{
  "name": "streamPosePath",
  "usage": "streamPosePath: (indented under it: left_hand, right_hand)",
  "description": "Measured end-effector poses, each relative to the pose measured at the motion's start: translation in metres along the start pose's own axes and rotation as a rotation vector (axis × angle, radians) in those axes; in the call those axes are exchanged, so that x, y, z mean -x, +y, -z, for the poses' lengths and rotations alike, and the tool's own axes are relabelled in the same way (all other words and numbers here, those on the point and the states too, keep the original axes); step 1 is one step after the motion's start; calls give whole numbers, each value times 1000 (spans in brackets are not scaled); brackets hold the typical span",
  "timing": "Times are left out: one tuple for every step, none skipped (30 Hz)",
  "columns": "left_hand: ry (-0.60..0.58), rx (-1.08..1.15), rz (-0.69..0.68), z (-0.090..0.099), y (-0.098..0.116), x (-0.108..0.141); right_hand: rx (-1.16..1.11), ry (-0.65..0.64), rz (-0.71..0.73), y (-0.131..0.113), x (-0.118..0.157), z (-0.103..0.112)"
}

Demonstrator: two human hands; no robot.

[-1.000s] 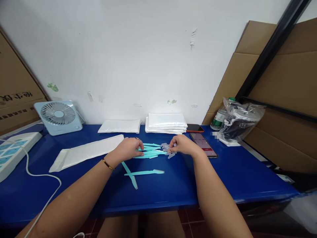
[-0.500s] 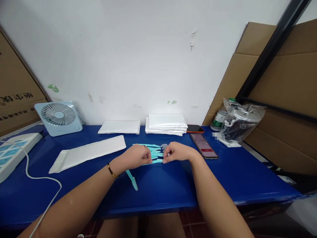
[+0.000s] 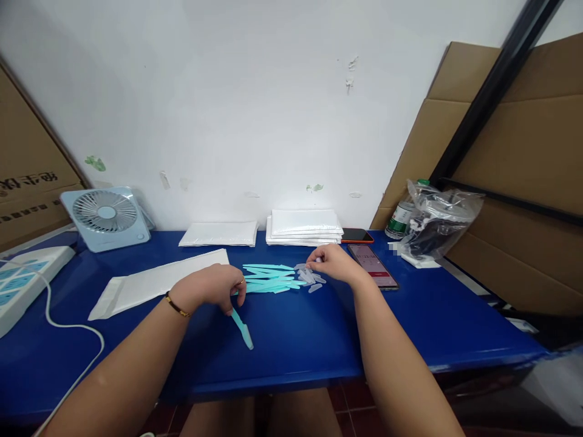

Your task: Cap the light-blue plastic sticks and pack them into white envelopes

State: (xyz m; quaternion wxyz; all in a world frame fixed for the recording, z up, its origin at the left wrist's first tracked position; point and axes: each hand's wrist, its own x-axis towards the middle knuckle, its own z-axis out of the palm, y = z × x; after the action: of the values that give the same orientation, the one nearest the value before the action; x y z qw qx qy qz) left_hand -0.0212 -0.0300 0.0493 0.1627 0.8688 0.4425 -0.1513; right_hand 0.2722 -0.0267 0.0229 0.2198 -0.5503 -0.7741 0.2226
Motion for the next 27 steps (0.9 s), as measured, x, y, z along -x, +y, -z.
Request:
streamPosePath:
  left_hand:
    - [-14, -11, 10, -2, 0, -1]
    - [-22, -10, 5, -4, 0, -2]
    - [-26, 1, -14, -5, 0, -3]
    - [-20, 23, -43, -6, 1, -5]
    - [0, 57, -75, -7, 0, -6]
    - [34, 104, -103, -6, 0, -6]
    - [76, 167, -125, -5, -1, -6]
    - [115, 245, -143, -4, -1, -7]
    - [144, 334, -163, -2, -2, -7]
    - [161, 426, -184, -1, -3, -7]
    - [165, 514, -205, 0, -4, -8]
    - [160, 595, -226, 1, -5, -9]
    - [151, 666, -247, 1, -5, -11]
    - [141, 725, -263, 0, -7, -12]
    - [131, 776, -272, -1, -8, -15]
    - [120, 823, -279, -2, -9, -17]
    - [104, 866, -288, -3, -10, -19]
    - [87, 908, -297, -5, -11, -21]
    - [69, 946, -303, -6, -12, -23]
    - [57, 980, -305, -7, -13, -24]
    - [57, 1006, -302, -7, -14, -25]
    - [70, 1022, -292, -8, -15, -25]
    - [102, 1030, -274, -8, -16, -26]
    - [153, 1025, -249, -9, -17, -26]
    - [217, 1008, -225, -9, -17, -26]
    - [286, 979, -206, -9, -18, -27]
    - [348, 943, -195, -9, -18, -27]
  right_hand:
    - [-9, -3, 13, -1, 0, -1]
    - [-22, -10, 26, -2, 0, -2]
    - [-39, -14, 40, -2, 0, -3]
    - [-62, -19, 55, -3, 0, -5]
    - [-94, -23, 72, -4, 0, -6]
    - [-134, -26, 89, -6, 1, -7]
    - [-180, -29, 109, -8, 1, -8]
    - [-230, -30, 133, -11, 2, -9]
    - [-280, -29, 160, -15, 3, -10]
    - [-328, -27, 189, -18, 4, -11]
    - [-369, -22, 219, -21, 5, -13]
    - [-402, -15, 246, -24, 5, -16]
    - [-424, -2, 269, -26, 6, -18]
    - [-433, 16, 286, -28, 5, -21]
    - [-429, 42, 301, -29, 5, -23]
    - [-412, 72, 316, -30, 4, -26]
    - [-389, 105, 330, -30, 4, -28]
    - [-362, 135, 346, -31, 3, -29]
    - [-337, 164, 363, -31, 3, -29]
    - [-316, 194, 379, -30, 3, -28]
    - [-303, 225, 388, -29, 3, -26]
    - [-298, 257, 387, -28, 3, -23]
    - [-304, 294, 373, -26, 4, -20]
    - [-321, 331, 344, -24, 4, -17]
    - [-352, 368, 304, -22, 4, -14]
    - [-392, 399, 261, -19, 4, -11]
    - [-437, 424, 221, -18, 3, -10]
